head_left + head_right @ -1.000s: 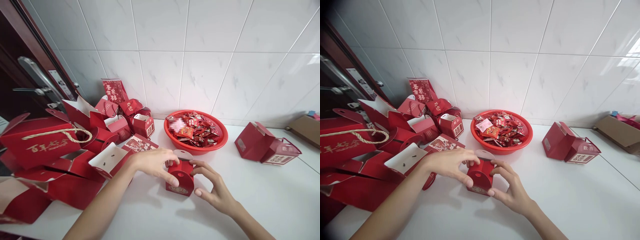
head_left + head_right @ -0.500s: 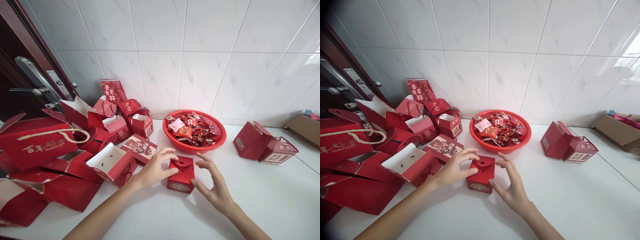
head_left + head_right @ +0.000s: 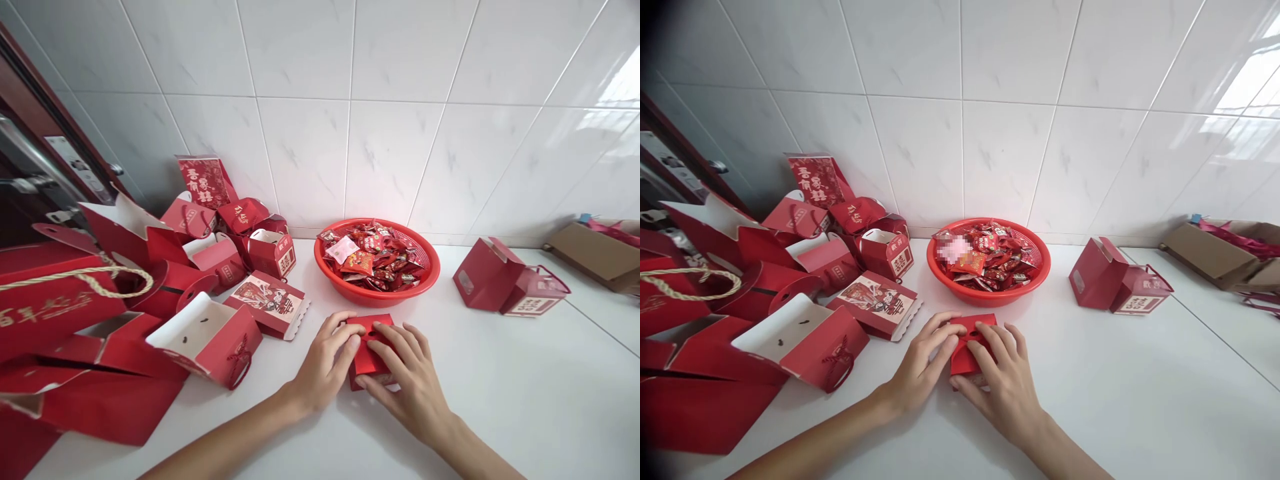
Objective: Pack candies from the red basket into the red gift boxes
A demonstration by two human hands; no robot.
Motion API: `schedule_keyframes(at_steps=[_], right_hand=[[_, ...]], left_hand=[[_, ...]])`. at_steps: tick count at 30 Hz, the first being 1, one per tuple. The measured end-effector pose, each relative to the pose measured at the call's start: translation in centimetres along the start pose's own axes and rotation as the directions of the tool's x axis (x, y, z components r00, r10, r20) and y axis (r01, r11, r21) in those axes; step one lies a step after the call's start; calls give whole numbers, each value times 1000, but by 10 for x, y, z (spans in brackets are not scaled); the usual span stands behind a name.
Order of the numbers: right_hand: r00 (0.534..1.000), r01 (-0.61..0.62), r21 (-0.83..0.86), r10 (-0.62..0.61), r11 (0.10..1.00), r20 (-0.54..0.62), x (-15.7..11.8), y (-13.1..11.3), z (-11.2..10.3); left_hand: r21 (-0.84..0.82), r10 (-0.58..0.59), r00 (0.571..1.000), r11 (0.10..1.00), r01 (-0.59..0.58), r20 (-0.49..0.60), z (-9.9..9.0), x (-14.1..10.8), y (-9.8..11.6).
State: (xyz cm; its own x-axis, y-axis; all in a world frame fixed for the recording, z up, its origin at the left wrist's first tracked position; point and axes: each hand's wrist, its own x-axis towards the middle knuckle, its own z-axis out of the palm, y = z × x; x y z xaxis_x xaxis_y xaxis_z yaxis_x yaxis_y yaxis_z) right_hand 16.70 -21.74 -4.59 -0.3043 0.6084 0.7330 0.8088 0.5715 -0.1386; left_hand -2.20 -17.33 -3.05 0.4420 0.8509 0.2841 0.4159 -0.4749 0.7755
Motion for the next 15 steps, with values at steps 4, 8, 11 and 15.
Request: schedule_keyframes(at_steps=[4, 8, 11, 15], right_hand=[[1000, -27, -22, 27, 999, 0, -1, 2, -6], [997, -68, -80, 65, 995, -32, -5, 16, -16], [985, -167, -180, 156, 969, -75, -14, 42, -25], [965, -258, -296, 235, 919, -112, -21, 97, -32]], left_hand=[[-24, -18, 999, 1000, 19, 32, -3, -5, 0], [-44, 19, 1000, 999, -18, 15, -7, -13, 2], [-89, 82, 995, 993, -77, 53, -10, -22, 6], [-148, 177, 974, 977, -156, 141, -12, -36, 14]])
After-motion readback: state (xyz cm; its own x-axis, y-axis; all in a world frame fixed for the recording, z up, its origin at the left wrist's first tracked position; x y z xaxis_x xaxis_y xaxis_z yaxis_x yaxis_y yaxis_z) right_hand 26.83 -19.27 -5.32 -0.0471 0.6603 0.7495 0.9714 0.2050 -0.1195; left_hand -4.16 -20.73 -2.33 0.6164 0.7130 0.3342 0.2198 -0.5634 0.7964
